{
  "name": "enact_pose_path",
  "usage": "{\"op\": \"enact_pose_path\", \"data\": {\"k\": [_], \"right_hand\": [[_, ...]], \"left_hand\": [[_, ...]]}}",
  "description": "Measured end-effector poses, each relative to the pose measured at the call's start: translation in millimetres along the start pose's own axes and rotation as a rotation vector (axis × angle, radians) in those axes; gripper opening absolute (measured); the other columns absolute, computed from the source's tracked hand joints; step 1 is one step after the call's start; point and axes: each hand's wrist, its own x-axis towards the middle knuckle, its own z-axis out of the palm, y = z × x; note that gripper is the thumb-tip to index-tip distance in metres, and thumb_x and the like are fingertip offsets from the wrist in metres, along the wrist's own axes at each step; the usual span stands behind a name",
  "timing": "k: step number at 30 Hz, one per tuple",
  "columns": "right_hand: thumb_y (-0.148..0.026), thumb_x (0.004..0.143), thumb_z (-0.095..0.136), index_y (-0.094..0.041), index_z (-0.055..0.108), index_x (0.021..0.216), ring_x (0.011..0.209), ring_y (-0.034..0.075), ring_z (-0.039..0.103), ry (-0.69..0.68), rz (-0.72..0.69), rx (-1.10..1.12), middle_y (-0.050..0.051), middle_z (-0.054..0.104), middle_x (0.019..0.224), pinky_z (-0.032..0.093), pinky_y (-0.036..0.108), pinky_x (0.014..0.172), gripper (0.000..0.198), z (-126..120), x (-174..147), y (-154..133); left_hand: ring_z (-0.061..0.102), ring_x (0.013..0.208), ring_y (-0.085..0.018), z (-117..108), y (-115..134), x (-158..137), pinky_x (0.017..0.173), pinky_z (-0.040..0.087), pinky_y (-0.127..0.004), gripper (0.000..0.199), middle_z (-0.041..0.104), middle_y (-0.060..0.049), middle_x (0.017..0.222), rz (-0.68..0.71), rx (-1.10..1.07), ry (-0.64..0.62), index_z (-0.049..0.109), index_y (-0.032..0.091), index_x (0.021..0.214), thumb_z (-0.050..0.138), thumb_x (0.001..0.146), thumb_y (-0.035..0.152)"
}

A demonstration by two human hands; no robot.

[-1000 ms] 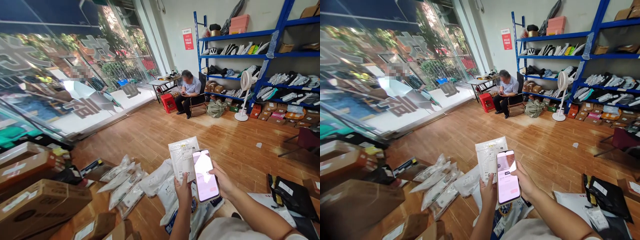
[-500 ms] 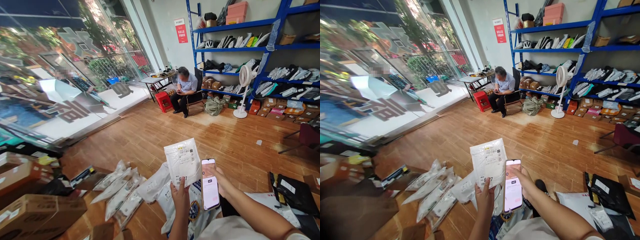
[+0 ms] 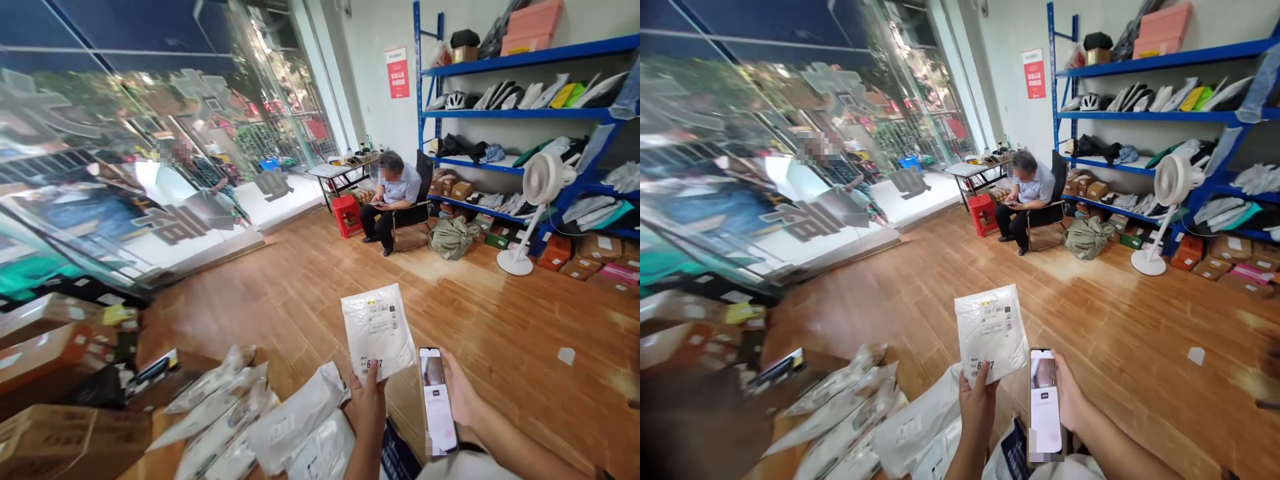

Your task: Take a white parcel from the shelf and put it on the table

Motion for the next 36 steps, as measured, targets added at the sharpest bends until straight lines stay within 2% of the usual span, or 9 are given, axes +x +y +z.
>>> {"op": "enact_pose_path", "data": {"k": [5, 9, 13, 18, 22, 25, 29, 32, 36], "right_hand": [[-0.053, 0.073, 0.073, -0.012, 0.072, 0.089, 0.06, 0.018, 0.063, -0.071, 0.036, -0.073, 0.005, 0.073, 0.069, 0.047, 0.029, 0.061, 0.044, 23, 51, -81], [-0.052, 0.063, 0.082, -0.015, 0.072, 0.084, 0.062, 0.017, 0.063, -0.091, 0.021, -0.099, 0.002, 0.074, 0.07, 0.047, 0.027, 0.064, 0.044, 53, 96, -116], [-0.054, 0.058, 0.084, -0.015, 0.073, 0.082, 0.063, 0.019, 0.064, -0.099, 0.025, -0.111, 0.003, 0.074, 0.069, 0.049, 0.029, 0.066, 0.048, 89, 155, -142], [-0.054, 0.057, 0.084, -0.018, 0.072, 0.078, 0.065, 0.022, 0.066, -0.068, 0.008, -0.096, 0.002, 0.073, 0.066, 0.051, 0.034, 0.07, 0.044, 134, 262, -176], [-0.056, 0.051, 0.087, -0.019, 0.072, 0.072, 0.061, 0.019, 0.063, 0.001, -0.013, -0.09, 0.001, 0.073, 0.063, 0.049, 0.029, 0.065, 0.045, 180, 361, -201], [-0.059, 0.047, 0.087, -0.021, 0.074, 0.076, 0.076, 0.024, 0.069, 0.041, -0.045, -0.081, 0.002, 0.077, 0.072, 0.052, 0.033, 0.075, 0.05, 225, 429, -222], [-0.067, 0.048, 0.08, -0.024, 0.072, 0.074, 0.095, 0.037, 0.07, 0.031, -0.075, -0.139, 0.006, 0.077, 0.076, 0.054, 0.047, 0.084, 0.051, 281, 506, -252], [-0.071, 0.041, 0.078, -0.025, 0.07, 0.066, 0.098, 0.043, 0.069, 0.06, -0.055, -0.15, 0.01, 0.077, 0.078, 0.055, 0.054, 0.081, 0.053, 301, 565, -273], [-0.065, 0.042, 0.079, -0.026, 0.069, 0.058, 0.096, 0.047, 0.07, 0.076, 0.006, -0.164, 0.013, 0.077, 0.081, 0.057, 0.057, 0.076, 0.044, 315, 648, -301]], "left_hand": [[0.068, 0.083, -0.015, 62, 19, 61, 0.071, 0.056, -0.024, 0.048, 0.069, -0.005, 0.1, 0.017, -0.116, 0.015, 0.058, 0.022, 0.102, 0.084, 0.062, 0.027], [0.067, 0.08, -0.016, 85, 30, 112, 0.069, 0.055, -0.025, 0.042, 0.069, -0.005, 0.095, 0.029, -0.128, 0.081, 0.058, 0.022, 0.098, 0.082, 0.064, 0.026], [0.068, 0.081, -0.018, 101, 41, 182, 0.069, 0.055, -0.026, 0.039, 0.069, -0.004, 0.094, 0.043, -0.146, 0.137, 0.056, 0.023, 0.096, 0.08, 0.065, 0.024], [0.068, 0.082, -0.017, 125, 68, 304, 0.069, 0.056, -0.025, 0.038, 0.07, -0.003, 0.095, 0.041, -0.174, 0.181, 0.058, 0.022, 0.099, 0.077, 0.066, 0.02], [0.067, 0.075, -0.016, 147, 111, 421, 0.061, 0.055, -0.023, 0.037, 0.069, -0.002, 0.09, 0.0, -0.198, 0.22, 0.059, 0.022, 0.094, 0.078, 0.062, 0.018], [0.066, 0.072, -0.016, 170, 150, 504, 0.057, 0.054, -0.022, 0.037, 0.068, -0.001, 0.086, -0.01, -0.172, 0.22, 0.059, 0.021, 0.093, 0.079, 0.061, 0.019], [0.067, 0.072, -0.016, 209, 189, 597, 0.06, 0.055, -0.025, 0.024, 0.069, -0.003, 0.087, -0.057, -0.131, 0.181, 0.059, 0.02, 0.092, 0.073, 0.072, 0.021], [0.069, 0.071, -0.018, 238, 195, 659, 0.061, 0.056, -0.027, 0.012, 0.07, -0.005, 0.085, -0.156, -0.113, 0.184, 0.056, 0.019, 0.09, 0.063, 0.081, 0.017], [0.071, 0.069, -0.02, 260, 181, 751, 0.061, 0.056, -0.029, 0.011, 0.072, -0.007, 0.085, -0.263, -0.089, 0.198, 0.057, 0.019, 0.091, 0.061, 0.082, 0.016]]}}
